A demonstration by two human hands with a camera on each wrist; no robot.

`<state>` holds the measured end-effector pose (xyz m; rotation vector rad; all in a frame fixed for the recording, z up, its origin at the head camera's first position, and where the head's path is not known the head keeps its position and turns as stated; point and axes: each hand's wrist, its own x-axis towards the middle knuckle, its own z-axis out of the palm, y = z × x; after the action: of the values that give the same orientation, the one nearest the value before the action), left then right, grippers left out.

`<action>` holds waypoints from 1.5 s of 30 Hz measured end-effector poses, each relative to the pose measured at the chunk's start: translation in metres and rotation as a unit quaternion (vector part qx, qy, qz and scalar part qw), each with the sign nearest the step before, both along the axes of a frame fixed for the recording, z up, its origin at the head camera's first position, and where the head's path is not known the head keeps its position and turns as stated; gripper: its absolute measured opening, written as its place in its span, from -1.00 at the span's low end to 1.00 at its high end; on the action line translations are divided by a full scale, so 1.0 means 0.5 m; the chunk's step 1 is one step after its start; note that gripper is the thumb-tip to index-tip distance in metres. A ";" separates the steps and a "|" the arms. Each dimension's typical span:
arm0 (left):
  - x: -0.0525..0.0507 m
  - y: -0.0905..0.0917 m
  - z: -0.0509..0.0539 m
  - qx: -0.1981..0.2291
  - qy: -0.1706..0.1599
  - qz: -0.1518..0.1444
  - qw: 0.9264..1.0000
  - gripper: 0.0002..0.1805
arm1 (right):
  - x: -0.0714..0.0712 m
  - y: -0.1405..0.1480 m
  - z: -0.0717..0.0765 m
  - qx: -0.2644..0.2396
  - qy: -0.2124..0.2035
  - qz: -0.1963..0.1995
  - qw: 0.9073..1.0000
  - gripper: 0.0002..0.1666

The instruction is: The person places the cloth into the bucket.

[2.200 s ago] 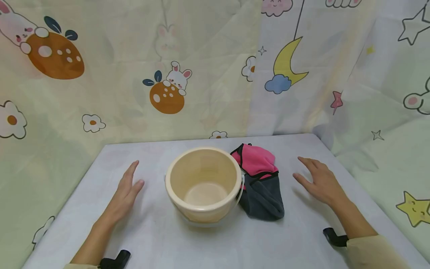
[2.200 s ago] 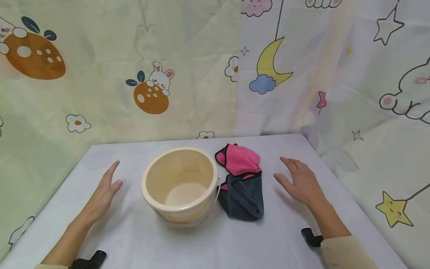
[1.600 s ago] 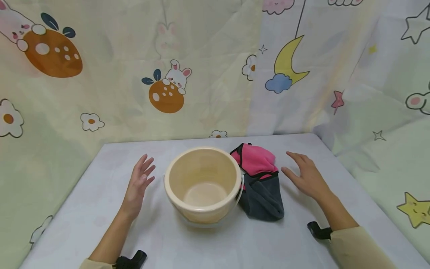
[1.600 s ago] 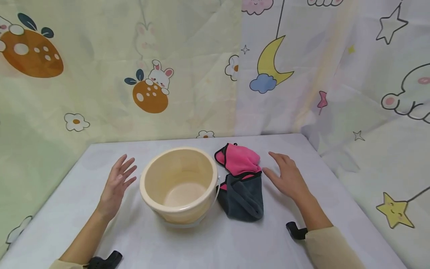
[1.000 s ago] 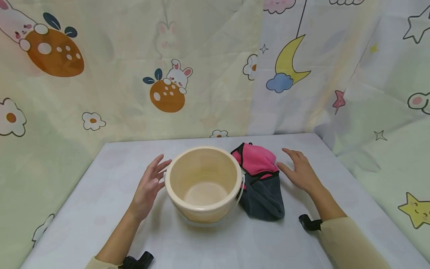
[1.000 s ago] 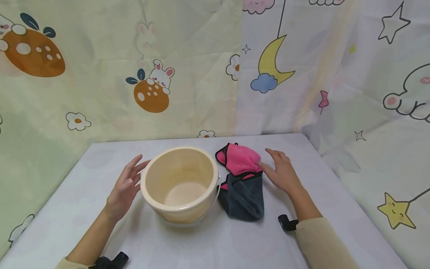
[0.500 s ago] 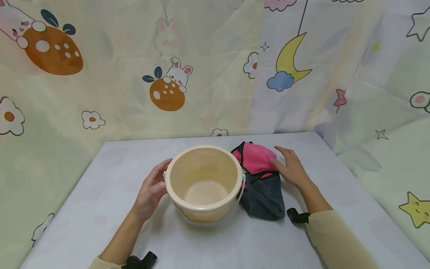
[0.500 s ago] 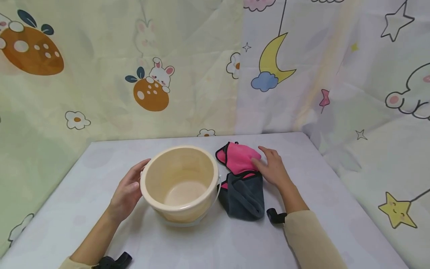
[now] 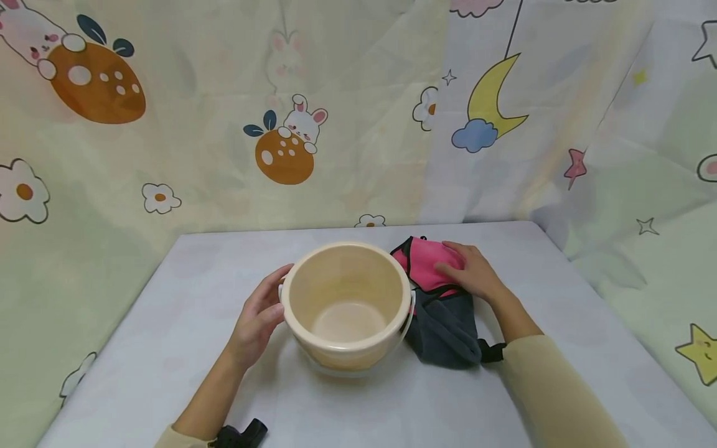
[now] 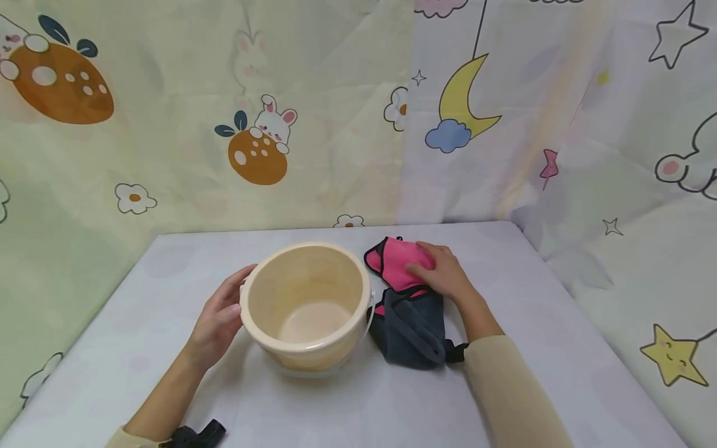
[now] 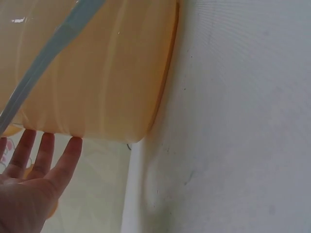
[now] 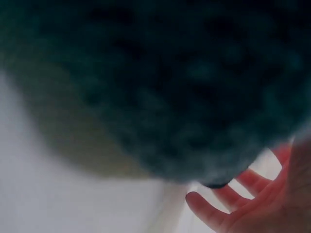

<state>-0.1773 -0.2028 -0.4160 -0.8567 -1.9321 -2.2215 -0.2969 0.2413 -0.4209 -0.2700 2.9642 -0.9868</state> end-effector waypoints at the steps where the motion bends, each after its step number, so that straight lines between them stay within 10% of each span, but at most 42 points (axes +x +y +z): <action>1: 0.001 0.001 0.000 -0.001 0.000 0.002 1.000 -0.30 | 0.000 -0.003 0.000 0.001 -0.006 0.002 1.000 0.03; 18: 0.003 0.001 0.003 0.002 0.002 0.004 1.000 -0.31 | -0.024 -0.016 -0.013 0.016 0.027 0.022 0.999 -0.28; 29: 0.005 0.001 0.008 -0.014 0.004 0.003 1.000 -0.31 | -0.008 -0.003 -0.008 -0.146 0.039 -0.091 0.984 -0.35; 45: 0.006 -0.001 0.007 -0.021 -0.010 0.000 1.000 -0.31 | 0.019 0.016 0.011 -0.215 0.046 -0.141 0.965 -0.32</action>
<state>-0.1742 -0.2032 -0.4126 -0.8430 -1.9937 -2.2059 -0.2874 0.2491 -0.4153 0.1193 2.8852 -1.6964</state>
